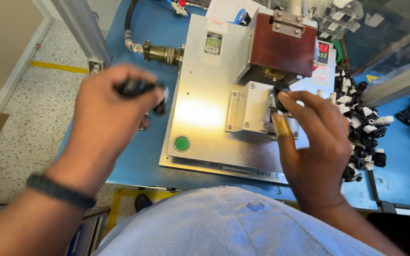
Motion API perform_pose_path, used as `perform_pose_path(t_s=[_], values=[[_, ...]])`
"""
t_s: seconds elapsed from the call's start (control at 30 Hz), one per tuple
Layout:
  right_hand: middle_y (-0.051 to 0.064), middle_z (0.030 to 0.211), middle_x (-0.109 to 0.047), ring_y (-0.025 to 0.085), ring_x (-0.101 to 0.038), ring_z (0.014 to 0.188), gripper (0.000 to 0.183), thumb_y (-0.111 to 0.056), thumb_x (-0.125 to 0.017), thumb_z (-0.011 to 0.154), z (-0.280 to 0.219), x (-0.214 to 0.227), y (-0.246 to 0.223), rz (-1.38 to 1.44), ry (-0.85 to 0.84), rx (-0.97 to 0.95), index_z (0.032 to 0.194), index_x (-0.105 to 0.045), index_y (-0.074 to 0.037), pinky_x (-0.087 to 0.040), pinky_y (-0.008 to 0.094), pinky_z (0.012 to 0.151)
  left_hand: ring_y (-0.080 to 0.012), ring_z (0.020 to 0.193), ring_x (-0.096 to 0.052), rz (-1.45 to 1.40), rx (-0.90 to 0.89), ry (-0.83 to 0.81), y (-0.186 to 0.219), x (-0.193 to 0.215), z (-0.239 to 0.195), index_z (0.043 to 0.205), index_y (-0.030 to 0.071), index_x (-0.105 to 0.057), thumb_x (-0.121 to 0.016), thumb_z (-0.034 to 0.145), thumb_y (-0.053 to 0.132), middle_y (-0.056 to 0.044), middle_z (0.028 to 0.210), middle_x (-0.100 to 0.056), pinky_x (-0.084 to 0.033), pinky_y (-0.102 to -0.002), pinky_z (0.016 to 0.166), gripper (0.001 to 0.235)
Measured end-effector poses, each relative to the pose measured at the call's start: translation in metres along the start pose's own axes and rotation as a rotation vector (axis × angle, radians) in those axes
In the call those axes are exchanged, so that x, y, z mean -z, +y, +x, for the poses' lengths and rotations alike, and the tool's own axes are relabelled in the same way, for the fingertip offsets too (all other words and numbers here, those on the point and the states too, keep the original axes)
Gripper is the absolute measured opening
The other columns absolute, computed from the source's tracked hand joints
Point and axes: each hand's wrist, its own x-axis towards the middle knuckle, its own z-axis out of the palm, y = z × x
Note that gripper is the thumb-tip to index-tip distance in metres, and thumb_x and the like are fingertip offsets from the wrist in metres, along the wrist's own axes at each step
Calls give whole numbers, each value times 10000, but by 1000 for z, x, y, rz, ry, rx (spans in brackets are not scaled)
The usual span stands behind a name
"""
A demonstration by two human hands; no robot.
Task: The person repeatedly places small black plastic parts into a machine, presses a green button to activate it, and removes the processed parts. The person handles the parts one at a time and places them into a pile on the table.
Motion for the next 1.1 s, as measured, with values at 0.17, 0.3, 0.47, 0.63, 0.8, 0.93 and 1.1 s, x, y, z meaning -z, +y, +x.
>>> perform_pose_path(t_s=[0.17, 0.3, 0.47, 0.63, 0.8, 0.93, 1.1], values=[[126, 1391, -652, 326, -532, 1391, 488, 10, -651, 889, -25, -13, -16, -85, -41, -28, 1375, -667, -24, -353, 440, 1173, -77, 666, -680, -66, 251, -83, -48, 4, -23, 947, 89, -754, -809, 786, 124, -3, 796, -732, -555, -250, 547, 174], [130, 1437, -617, 341, -500, 1425, 510, 12, -631, 893, -23, -9, -20, -29, -76, -76, 1401, -644, -30, -354, 431, 1200, -110, 631, -643, -17, 286, -166, -47, -7, -22, 929, 63, -767, -858, 761, 181, -27, 774, -720, -526, -260, 533, 225], [140, 1351, -636, 315, -567, 1305, 312, -6, -627, 963, -35, 17, -5, 112, -83, -254, 1273, -664, -3, -424, 405, 1096, -130, 609, -635, 341, 172, -207, -30, -7, -18, 913, 99, -804, -908, 702, 269, -43, 723, -742, -502, -284, 570, 290], [92, 1107, -629, 154, -575, 992, 310, -116, -705, 948, -66, 31, 41, 219, -7, -890, 1216, -609, 7, -483, 321, 877, -180, 619, -660, 571, 254, -169, -11, -17, -19, 921, 121, -807, -955, 683, 383, -72, 715, -741, -522, -340, 613, 384], [70, 922, -689, 147, -544, 811, 237, -121, -662, 915, -86, 34, 83, 614, -250, -1318, 1127, -670, -16, -447, 296, 750, -186, 631, -693, 637, 328, -129, 1, -25, -24, 923, 130, -810, -939, 680, 393, -61, 699, -760, -522, -340, 623, 380], [45, 900, -666, 127, -521, 771, 222, -54, -697, 845, -89, 30, 100, 691, -197, -1369, 1059, -656, -12, -432, 304, 704, -224, 642, -696, 752, 308, -116, 6, -30, -26, 963, 142, -799, -926, 655, 393, -94, 719, -742, -527, -365, 624, 417], [82, 856, -680, 155, -577, 751, 189, -62, -717, 831, -88, 27, 127, 732, -285, -1335, 999, -644, -15, -453, 297, 735, -211, 652, -696, 841, 319, -90, 4, -34, -23, 940, 158, -803, -927, 638, 417, -64, 713, -755, -528, -379, 635, 417]])
